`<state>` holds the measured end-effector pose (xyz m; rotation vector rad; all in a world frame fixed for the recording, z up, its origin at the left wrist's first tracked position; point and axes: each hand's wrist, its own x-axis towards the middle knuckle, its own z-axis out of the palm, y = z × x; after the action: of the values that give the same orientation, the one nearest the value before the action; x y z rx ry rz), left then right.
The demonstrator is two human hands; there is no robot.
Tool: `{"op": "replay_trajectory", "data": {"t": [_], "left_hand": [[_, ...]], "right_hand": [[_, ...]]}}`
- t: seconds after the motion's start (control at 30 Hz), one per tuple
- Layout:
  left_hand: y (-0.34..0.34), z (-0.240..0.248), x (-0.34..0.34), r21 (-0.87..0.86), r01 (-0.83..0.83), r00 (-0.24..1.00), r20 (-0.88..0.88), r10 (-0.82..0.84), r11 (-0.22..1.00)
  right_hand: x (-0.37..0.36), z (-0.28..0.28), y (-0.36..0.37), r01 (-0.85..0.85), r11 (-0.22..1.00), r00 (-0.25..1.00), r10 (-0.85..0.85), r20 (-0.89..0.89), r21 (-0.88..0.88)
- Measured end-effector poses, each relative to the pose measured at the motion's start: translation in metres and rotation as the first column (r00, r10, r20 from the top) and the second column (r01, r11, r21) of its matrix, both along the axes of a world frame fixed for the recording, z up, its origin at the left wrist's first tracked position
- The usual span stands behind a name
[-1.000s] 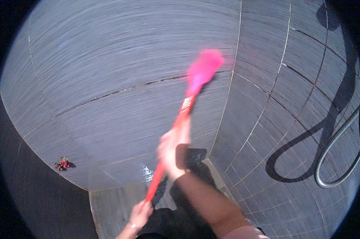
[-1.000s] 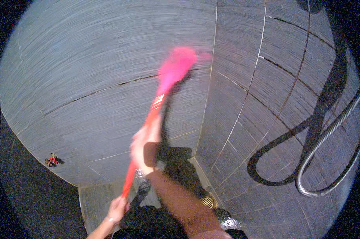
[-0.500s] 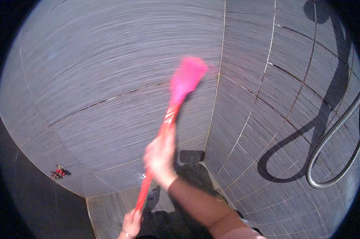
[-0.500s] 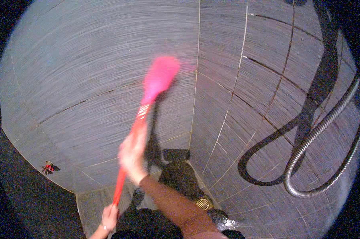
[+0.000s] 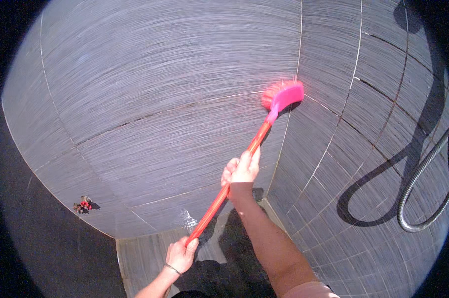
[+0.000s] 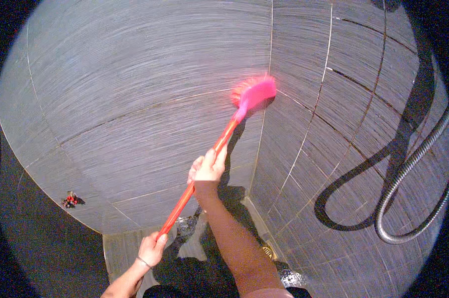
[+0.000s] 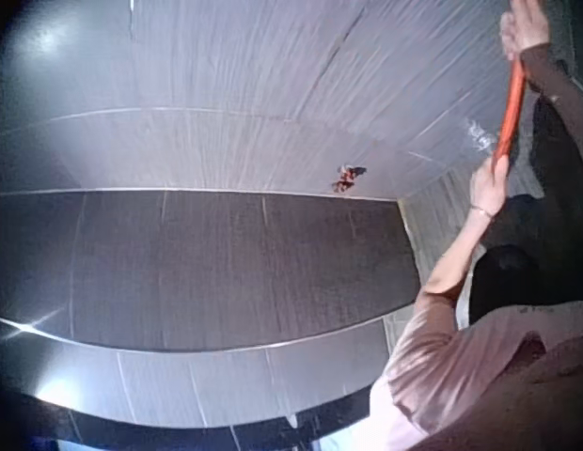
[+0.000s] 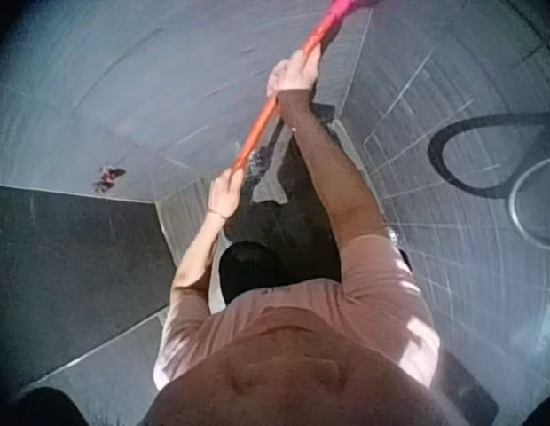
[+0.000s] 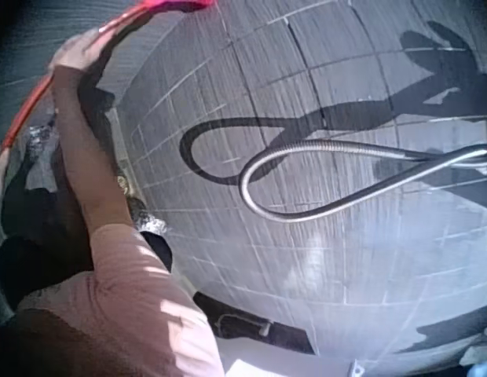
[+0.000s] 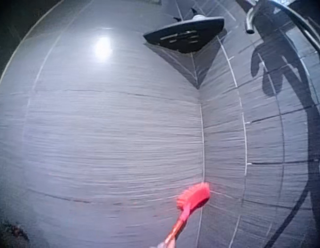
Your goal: The person pours a cleaning liquid onto the bathroom floor and then uses a long-handled brush to scrub the floor, toilet base, and shower walls. The person moves around the bathroom to clean different areas.
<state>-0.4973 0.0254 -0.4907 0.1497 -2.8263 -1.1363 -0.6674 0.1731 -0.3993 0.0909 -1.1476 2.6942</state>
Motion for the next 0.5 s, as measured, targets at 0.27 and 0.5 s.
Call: {"op": "replay_trajectory", "data": {"t": [0.27,0.5], "left_hand": [[-0.044,-0.106,0.172,0.637,-0.256,0.932,-0.036,0.360,0.727],[-0.075,-0.112,0.109,0.576,-0.181,0.983,0.124,0.134,0.797]], "right_hand": [[0.147,-0.073,-0.216,-0.293,0.823,0.886,0.424,-0.185,0.486],[0.078,-0.074,-0.142,0.150,0.921,0.957,-0.044,-0.288,0.361]]}}
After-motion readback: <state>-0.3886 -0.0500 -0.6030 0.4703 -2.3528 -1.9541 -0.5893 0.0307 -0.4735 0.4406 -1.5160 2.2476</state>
